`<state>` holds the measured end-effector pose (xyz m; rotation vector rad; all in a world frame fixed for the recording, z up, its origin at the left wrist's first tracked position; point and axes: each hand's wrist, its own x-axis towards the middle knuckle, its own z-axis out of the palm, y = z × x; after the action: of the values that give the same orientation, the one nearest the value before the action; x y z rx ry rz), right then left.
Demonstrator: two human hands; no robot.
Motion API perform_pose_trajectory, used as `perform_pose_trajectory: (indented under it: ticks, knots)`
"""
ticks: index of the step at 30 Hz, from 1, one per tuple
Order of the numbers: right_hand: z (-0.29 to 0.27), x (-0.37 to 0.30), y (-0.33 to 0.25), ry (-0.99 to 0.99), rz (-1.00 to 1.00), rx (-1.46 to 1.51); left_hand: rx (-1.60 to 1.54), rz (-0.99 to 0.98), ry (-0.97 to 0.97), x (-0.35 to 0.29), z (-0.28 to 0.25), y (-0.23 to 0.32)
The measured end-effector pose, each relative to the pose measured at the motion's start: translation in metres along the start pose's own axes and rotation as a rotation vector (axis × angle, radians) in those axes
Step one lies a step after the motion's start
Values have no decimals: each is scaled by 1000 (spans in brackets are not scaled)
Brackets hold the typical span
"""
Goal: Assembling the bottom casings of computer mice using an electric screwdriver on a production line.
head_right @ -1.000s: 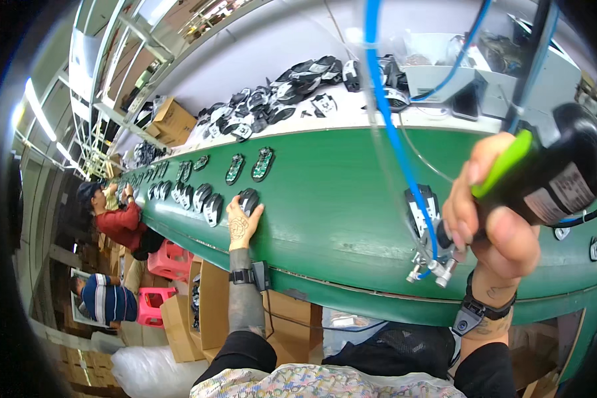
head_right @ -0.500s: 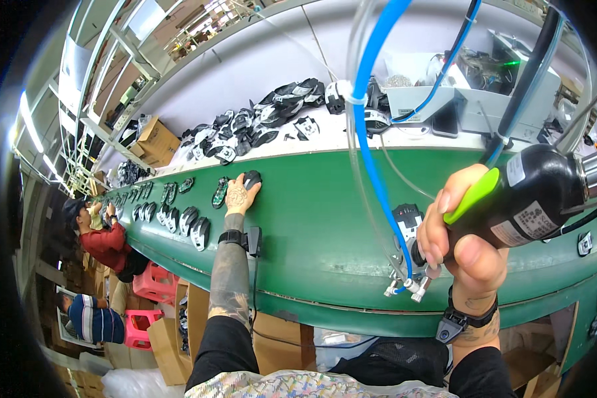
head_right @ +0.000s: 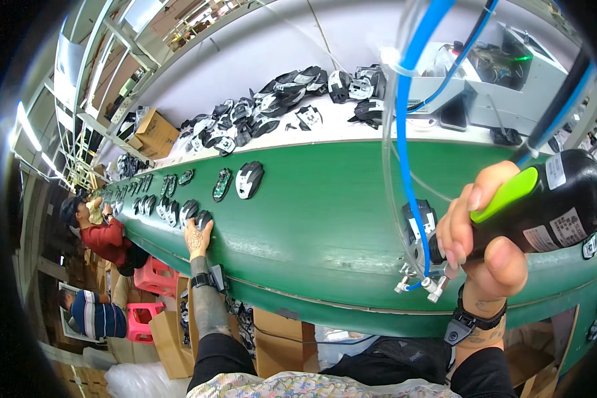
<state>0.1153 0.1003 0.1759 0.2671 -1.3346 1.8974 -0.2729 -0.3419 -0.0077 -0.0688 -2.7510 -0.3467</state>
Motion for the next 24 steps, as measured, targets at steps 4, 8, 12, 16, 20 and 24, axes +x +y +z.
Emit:
perform_pose_trajectory:
  ticks: [4,8,12,16,20,24]
  knots:
    - [-1,0,2,-16,33,45,-176,241,125,18,3,44]
    - [0,-2,6,-17,32,52,-228,373,132,54,14,87]
    - [2,-3,8,-1,30,52,-46,210,-165,71,34,98]
    - [2,-3,10,14,36,40,-3,182,-181,66,39,111]
    - [3,1,11,-3,-8,-30,-32,177,-262,69,36,107]
    - [2,0,9,-33,-1,-12,-139,244,-304,68,38,101]
